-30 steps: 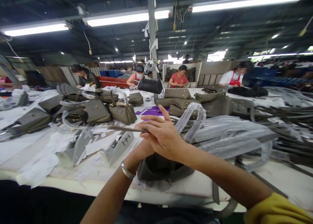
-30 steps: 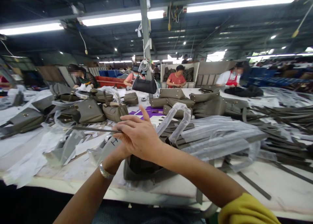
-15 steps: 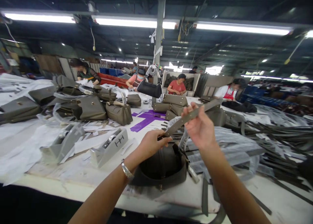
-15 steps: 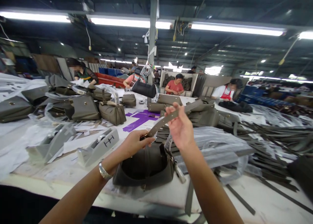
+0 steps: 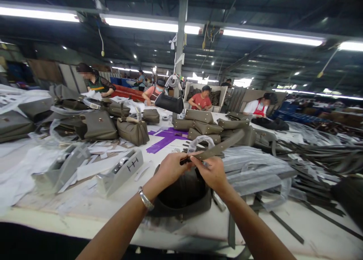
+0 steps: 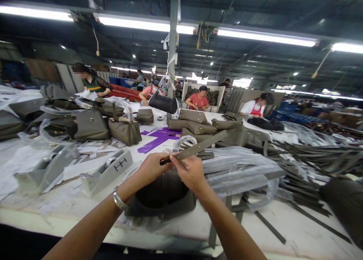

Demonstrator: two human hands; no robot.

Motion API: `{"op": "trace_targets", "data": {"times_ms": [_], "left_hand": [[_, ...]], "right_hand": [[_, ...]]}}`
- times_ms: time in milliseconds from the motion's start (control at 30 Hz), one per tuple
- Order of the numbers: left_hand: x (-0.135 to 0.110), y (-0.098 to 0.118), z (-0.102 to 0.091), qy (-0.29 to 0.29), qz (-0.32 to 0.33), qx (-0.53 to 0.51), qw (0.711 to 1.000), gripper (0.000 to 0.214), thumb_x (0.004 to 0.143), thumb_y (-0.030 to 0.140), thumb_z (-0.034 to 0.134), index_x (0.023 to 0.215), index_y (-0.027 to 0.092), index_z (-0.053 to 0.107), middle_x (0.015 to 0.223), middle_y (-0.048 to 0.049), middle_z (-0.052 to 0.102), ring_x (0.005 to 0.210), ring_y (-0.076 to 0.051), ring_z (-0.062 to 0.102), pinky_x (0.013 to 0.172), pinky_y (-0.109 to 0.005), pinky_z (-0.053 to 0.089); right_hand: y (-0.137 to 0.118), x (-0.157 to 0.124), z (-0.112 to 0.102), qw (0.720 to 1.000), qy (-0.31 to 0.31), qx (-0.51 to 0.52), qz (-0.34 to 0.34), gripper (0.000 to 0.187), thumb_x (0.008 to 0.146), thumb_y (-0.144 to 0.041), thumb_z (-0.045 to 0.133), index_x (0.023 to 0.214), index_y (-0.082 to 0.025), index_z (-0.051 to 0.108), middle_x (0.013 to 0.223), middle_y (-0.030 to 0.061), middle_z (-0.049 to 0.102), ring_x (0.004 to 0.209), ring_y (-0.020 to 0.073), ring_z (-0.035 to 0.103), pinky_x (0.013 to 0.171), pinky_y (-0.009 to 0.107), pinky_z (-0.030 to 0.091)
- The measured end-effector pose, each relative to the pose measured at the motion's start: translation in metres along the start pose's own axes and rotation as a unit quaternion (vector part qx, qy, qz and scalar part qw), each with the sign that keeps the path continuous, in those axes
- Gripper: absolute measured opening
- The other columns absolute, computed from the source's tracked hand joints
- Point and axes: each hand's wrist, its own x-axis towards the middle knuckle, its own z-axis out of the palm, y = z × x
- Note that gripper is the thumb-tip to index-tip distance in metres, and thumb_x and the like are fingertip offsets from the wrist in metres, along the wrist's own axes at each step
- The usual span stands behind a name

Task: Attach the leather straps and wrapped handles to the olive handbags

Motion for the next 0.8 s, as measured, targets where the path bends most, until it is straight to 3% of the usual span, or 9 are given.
{"op": "trace_targets", "data": {"times_ms": [67,167,300,400,800], "left_hand": [[0.000,-0.001,-0.001,-0.010,0.003,-0.019,1.000,0.024,0.083,0.040,0.062,0.078,0.017,0.070,0.070,-0.0019,0.071,0.062,-0.017,0.063,0.059,-0.024,0.043],[-0.003,-0.001,-0.007,-0.038,0.036,-0.076,0.996,0.023,0.084,0.037,0.063,0.084,0.016,0.072,0.073,-0.0020,0.070,0.067,-0.017,0.063,0.064,-0.024,0.045],[-0.011,0.002,-0.025,-0.131,0.093,-0.182,0.970,0.035,0.090,0.037,0.058,0.118,0.018,0.068,0.101,-0.0065,0.072,0.084,-0.019,0.064,0.076,-0.027,0.049],[-0.015,0.001,-0.033,-0.177,0.091,-0.237,0.951,0.045,0.096,0.042,0.050,0.135,0.022,0.057,0.118,-0.0090,0.068,0.092,-0.019,0.065,0.080,-0.027,0.050],[-0.013,-0.002,-0.021,-0.120,0.064,-0.255,0.957,0.044,0.095,0.041,0.051,0.130,0.017,0.062,0.097,-0.0077,0.072,0.069,-0.012,0.062,0.065,-0.023,0.048]], "right_hand": [[0.001,-0.003,0.001,0.999,0.026,0.035,0.010,0.018,0.089,-0.032,0.063,0.096,-0.026,0.078,0.097,0.0023,0.078,0.096,0.0246,0.071,0.092,0.038,0.052],[0.001,-0.004,0.002,0.987,0.059,0.125,0.085,0.018,0.088,-0.035,0.065,0.092,-0.024,0.079,0.092,0.0019,0.078,0.091,0.0233,0.071,0.086,0.035,0.053],[0.001,-0.001,0.001,0.953,0.058,0.240,0.175,0.023,0.082,-0.041,0.072,0.089,-0.020,0.080,0.082,0.0041,0.076,0.076,0.0198,0.068,0.068,0.030,0.054],[0.000,0.001,0.002,0.918,0.046,0.321,0.231,0.027,0.078,-0.044,0.076,0.090,-0.019,0.079,0.076,0.0045,0.074,0.065,0.0181,0.068,0.064,0.031,0.057],[-0.002,0.002,0.004,0.838,0.035,0.462,0.287,0.030,0.070,-0.040,0.084,0.084,-0.014,0.076,0.073,0.0062,0.076,0.061,0.0154,0.070,0.058,0.023,0.059]]}}
